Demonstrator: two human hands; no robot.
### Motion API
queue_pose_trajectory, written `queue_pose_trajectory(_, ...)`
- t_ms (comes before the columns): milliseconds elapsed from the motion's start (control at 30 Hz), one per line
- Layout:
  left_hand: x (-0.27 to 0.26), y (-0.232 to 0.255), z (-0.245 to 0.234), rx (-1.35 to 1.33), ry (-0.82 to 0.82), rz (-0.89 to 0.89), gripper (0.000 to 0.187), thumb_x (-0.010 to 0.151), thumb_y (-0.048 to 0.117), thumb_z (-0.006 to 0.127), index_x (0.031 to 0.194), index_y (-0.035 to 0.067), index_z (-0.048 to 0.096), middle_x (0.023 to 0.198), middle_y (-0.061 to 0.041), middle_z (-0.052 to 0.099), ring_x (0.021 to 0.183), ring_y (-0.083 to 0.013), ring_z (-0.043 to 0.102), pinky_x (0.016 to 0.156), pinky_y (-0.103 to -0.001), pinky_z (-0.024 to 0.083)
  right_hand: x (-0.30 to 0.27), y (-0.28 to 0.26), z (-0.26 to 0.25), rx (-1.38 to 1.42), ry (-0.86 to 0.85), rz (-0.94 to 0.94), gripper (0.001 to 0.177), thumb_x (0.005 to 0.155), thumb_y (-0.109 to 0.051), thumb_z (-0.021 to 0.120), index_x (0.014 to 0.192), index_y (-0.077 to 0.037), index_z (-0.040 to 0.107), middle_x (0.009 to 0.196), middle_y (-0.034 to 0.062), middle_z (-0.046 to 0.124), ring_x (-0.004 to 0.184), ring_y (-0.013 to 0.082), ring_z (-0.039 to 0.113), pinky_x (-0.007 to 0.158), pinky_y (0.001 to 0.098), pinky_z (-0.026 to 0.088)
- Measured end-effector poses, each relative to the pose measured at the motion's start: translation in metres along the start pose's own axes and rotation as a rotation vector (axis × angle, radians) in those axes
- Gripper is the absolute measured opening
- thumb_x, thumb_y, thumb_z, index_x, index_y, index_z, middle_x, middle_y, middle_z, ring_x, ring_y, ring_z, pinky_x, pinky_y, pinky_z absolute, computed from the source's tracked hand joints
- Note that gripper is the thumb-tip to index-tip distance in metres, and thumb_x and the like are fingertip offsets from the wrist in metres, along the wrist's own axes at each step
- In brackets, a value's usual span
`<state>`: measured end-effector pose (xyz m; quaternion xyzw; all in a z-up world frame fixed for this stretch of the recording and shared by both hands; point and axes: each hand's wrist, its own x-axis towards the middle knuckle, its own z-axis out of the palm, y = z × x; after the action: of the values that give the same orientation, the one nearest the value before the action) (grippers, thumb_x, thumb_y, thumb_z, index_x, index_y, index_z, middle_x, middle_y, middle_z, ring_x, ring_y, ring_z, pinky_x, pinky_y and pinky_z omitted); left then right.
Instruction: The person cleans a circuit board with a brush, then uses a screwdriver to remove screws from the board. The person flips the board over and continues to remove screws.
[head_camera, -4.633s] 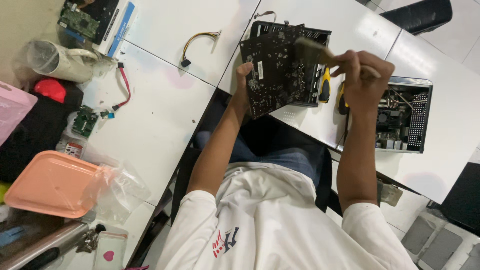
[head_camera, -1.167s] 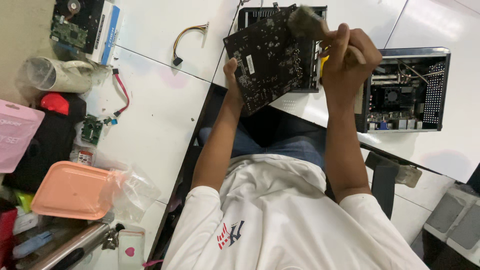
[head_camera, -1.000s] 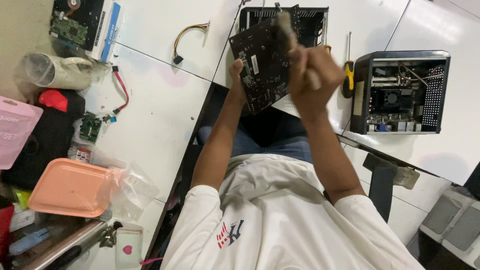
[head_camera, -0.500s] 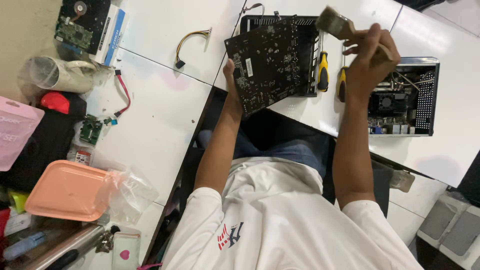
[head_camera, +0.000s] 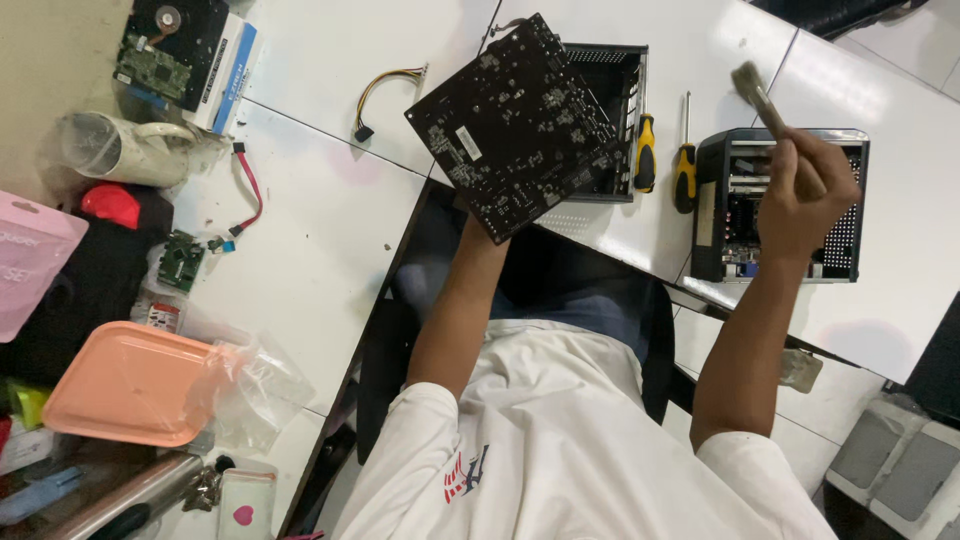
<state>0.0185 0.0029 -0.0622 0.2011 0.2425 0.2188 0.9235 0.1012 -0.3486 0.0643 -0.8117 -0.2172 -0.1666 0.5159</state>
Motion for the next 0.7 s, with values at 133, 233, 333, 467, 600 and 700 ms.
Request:
queue_pose_trajectory(133, -0.002, -0.016, -0.009, 0.159, 0.051, 0.024, 0.079, 0.094, 0.063, 0.059, 0.155, 0.014, 0.052, 0.149, -0.018, 0.057, 0.132, -0.0384, 0.060, 0.105, -0.057, 0.054, -0.021, 0.012, -0.027, -0.121, 0.023, -0.014, 0.022, 0.110, 0.011, 0.066, 0.130, 0.011, 0.075, 0.120, 0.0250, 0.070, 0.110, 0.0380, 0.073, 0.090, 0.0481, 0.066)
queue_pose_trajectory(233, -0.002, -0.025, -0.010, 0.320, 0.089, 0.051, 0.077, 0.093, 0.058, 0.061, 0.154, 0.012, 0.050, 0.146, -0.020, 0.058, 0.129, -0.0391, 0.062, 0.101, -0.055, 0.058, -0.034, 0.026, -0.043, -0.143, 0.082, -0.033, 0.027, 0.103, 0.019, 0.065, 0.126, 0.012, 0.076, 0.117, 0.0260, 0.067, 0.110, 0.0382, 0.067, 0.092, 0.0481, 0.063)
queue_pose_trajectory(333, -0.026, -0.005, 0.026, 0.487, 0.124, 0.079, 0.076, 0.092, 0.052, 0.064, 0.154, 0.010, 0.049, 0.143, -0.022, 0.058, 0.127, -0.0398, 0.064, 0.098, -0.054, 0.061, -0.047, 0.032, -0.044, -0.136, 0.134, -0.002, 0.022, 0.104, 0.016, 0.062, 0.123, 0.014, 0.074, 0.117, 0.0251, 0.064, 0.108, 0.0384, 0.066, 0.086, 0.0480, 0.063)
queue_pose_trajectory(467, -0.070, 0.050, 0.111, 0.770, -0.341, 0.473, 0.052, 0.114, 0.055, 0.046, 0.142, 0.017, 0.068, 0.121, -0.006, 0.073, 0.106, -0.0153, 0.067, 0.086, -0.032, 0.053, -0.053, 0.030, -0.025, -0.012, 0.330, 0.033, 0.026, 0.110, -0.010, 0.055, 0.103, 0.010, 0.071, 0.111, 0.0207, 0.059, 0.104, 0.0339, 0.065, 0.073, 0.0441, 0.061)
queue_pose_trajectory(600, -0.073, 0.057, 0.119, 0.909, -0.364, 0.566, 0.057, 0.116, 0.060, 0.039, 0.143, 0.018, 0.067, 0.130, -0.003, 0.073, 0.115, -0.0149, 0.069, 0.094, -0.030, 0.052, -0.028, 0.019, -0.013, 0.139, 0.572, -0.201, 0.036, 0.103, -0.012, 0.054, 0.071, 0.000, 0.042, 0.093, 0.0172, 0.049, 0.071, 0.0268, 0.048, 0.061, 0.0417, 0.046)
queue_pose_trajectory(700, -0.073, 0.054, 0.119, 1.035, -0.390, 0.711, 0.049, 0.120, 0.048, 0.035, 0.144, 0.019, 0.065, 0.114, -0.002, 0.066, 0.098, -0.0140, 0.059, 0.092, -0.031, 0.046, -0.011, 0.018, -0.002, 0.117, 0.532, -0.398, 0.040, 0.116, -0.011, 0.052, 0.078, -0.006, 0.042, 0.065, 0.0112, 0.040, 0.052, 0.0232, 0.040, 0.055, 0.0421, 0.035)
